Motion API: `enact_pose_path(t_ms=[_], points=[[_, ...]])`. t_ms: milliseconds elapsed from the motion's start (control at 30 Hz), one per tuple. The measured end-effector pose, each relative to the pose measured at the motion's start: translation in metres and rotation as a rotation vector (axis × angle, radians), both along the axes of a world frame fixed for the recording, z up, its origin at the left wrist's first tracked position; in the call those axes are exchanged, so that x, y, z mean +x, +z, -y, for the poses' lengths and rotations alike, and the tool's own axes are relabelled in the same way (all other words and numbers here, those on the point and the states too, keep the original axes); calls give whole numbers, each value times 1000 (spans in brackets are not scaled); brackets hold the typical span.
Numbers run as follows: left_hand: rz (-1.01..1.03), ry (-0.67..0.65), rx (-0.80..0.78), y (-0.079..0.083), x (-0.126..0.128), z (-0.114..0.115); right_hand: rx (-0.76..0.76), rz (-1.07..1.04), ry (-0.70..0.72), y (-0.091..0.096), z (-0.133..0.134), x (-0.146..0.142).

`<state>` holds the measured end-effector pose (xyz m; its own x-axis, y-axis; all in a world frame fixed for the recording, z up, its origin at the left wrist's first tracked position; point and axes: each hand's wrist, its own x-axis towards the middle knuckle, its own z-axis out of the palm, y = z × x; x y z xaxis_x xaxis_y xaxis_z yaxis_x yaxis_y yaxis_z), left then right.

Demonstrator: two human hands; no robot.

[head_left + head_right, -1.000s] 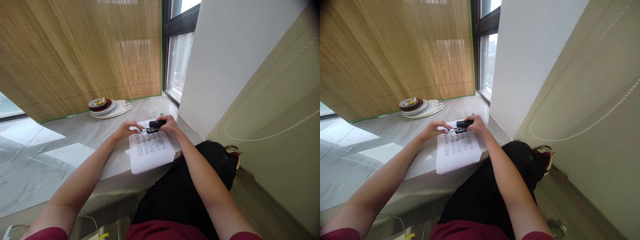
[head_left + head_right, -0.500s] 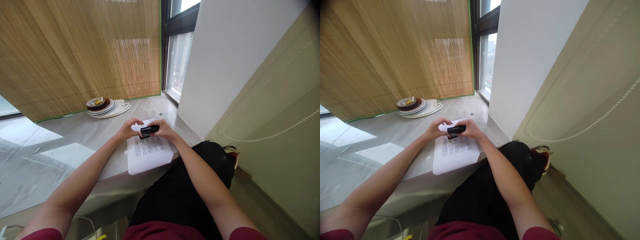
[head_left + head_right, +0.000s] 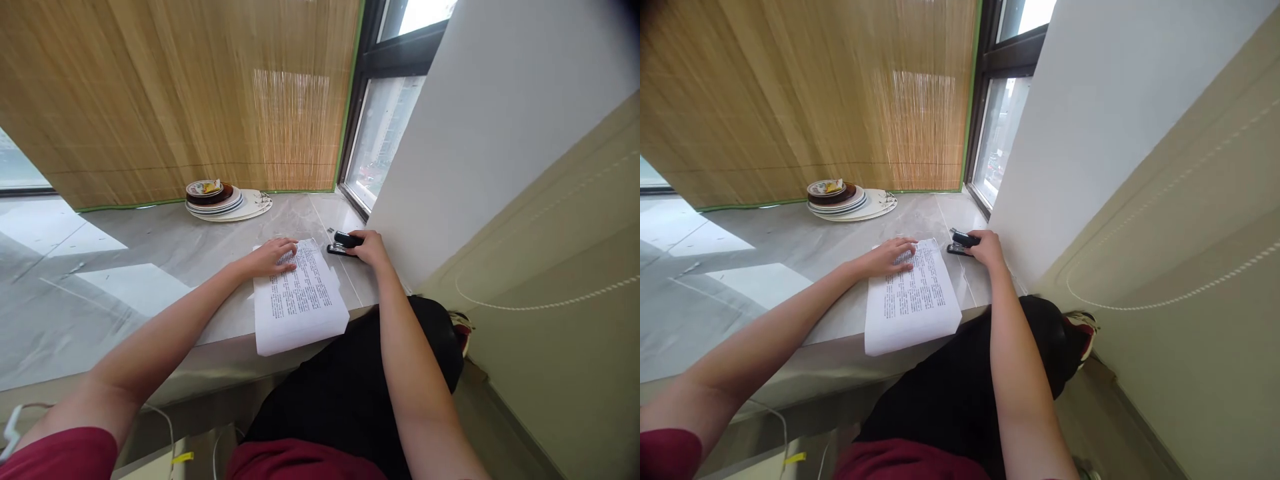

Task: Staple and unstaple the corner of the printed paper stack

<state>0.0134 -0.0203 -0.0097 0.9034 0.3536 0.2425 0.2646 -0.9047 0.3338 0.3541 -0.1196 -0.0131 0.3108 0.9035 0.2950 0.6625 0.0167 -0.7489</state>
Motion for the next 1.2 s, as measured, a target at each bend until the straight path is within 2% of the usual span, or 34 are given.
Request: enact_pose_path(t_ms=[133, 267, 467, 600, 800, 1200], points=[[-39, -74, -41, -3, 3, 5, -10, -13, 181, 2, -1, -17], [-57, -116, -76, -4, 3, 9, -57, 23, 285, 8, 5, -25], [-68, -139, -151, 6, 2, 18, -84, 77, 417, 20, 16, -37], [-120, -162, -141, 8, 3, 20, -50, 10, 542, 25, 19, -56], [-117, -152, -144, 4, 5, 21, 9, -48, 502, 20, 16, -70], [-152, -134, -133, 5, 7, 26, 86, 57, 485, 9, 12, -72]])
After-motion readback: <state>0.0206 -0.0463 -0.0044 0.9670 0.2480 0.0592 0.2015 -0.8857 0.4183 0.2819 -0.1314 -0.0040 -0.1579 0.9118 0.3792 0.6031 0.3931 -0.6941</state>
